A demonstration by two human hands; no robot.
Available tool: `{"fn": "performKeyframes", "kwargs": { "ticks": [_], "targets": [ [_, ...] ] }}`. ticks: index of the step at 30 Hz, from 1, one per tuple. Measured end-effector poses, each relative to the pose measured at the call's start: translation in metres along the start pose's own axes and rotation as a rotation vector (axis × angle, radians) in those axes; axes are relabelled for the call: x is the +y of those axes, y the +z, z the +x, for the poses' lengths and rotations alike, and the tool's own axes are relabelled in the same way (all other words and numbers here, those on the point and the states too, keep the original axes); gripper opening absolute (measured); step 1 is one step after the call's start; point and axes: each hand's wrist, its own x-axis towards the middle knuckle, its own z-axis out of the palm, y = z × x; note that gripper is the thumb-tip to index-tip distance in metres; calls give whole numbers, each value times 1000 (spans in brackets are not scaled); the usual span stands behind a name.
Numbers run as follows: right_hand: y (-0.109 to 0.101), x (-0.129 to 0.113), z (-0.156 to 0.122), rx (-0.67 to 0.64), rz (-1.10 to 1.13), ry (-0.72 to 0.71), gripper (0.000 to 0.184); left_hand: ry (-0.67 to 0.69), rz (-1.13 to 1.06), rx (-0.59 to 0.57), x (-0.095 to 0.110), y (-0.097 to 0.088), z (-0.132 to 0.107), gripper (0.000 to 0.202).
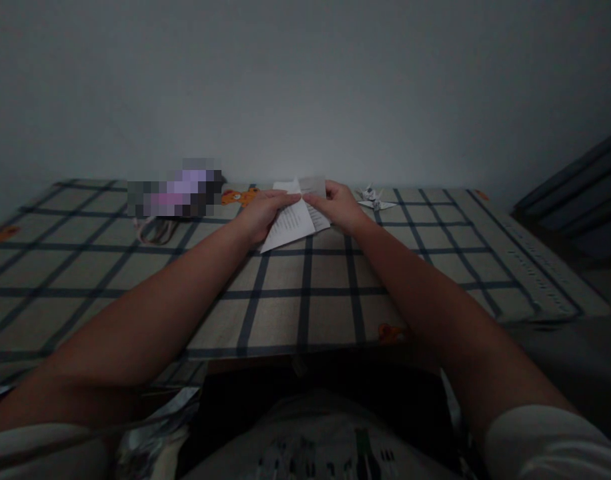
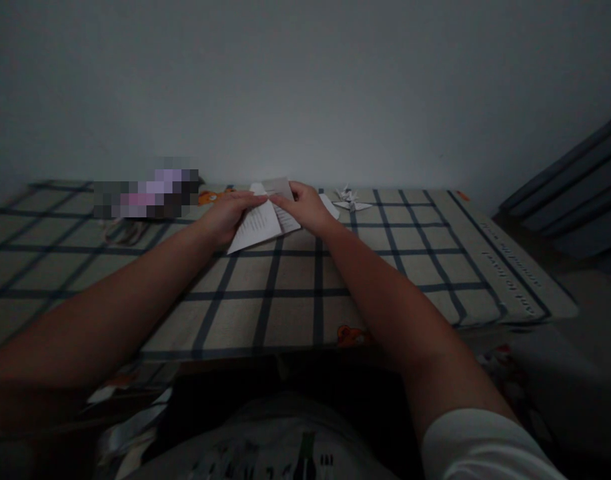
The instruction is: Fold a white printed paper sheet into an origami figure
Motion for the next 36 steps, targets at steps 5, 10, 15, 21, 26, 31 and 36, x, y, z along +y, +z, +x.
{"fn": "performKeyframes", "kwargs": {
  "ticks": [5, 10, 15, 21, 26, 31, 36],
  "targets": [
    [-3, 0, -1, -23, 39, 46, 36, -10, 6, -36, 0, 3, -1, 20],
    [-4, 1, -2, -72, 138, 140, 33, 9, 77, -8, -2, 1, -1, 24],
    [-3, 0, -2, -64, 179, 197, 31, 18, 108, 46, -5, -3, 1, 28],
    [-4, -6, -3, -44, 46, 116, 32, -15, 20, -5, -1, 2, -2, 20],
    [-3, -9, -2, 30, -144, -14, 31, -22, -28, -31, 0, 3, 0, 16],
    [-6, 0, 0, -47, 59, 83, 34, 13, 11, -37, -1, 1, 1, 22],
    [-7, 2, -1, -53, 117, 161, 33, 3, 95, 0, -4, -3, 2, 26]
  ]
}}
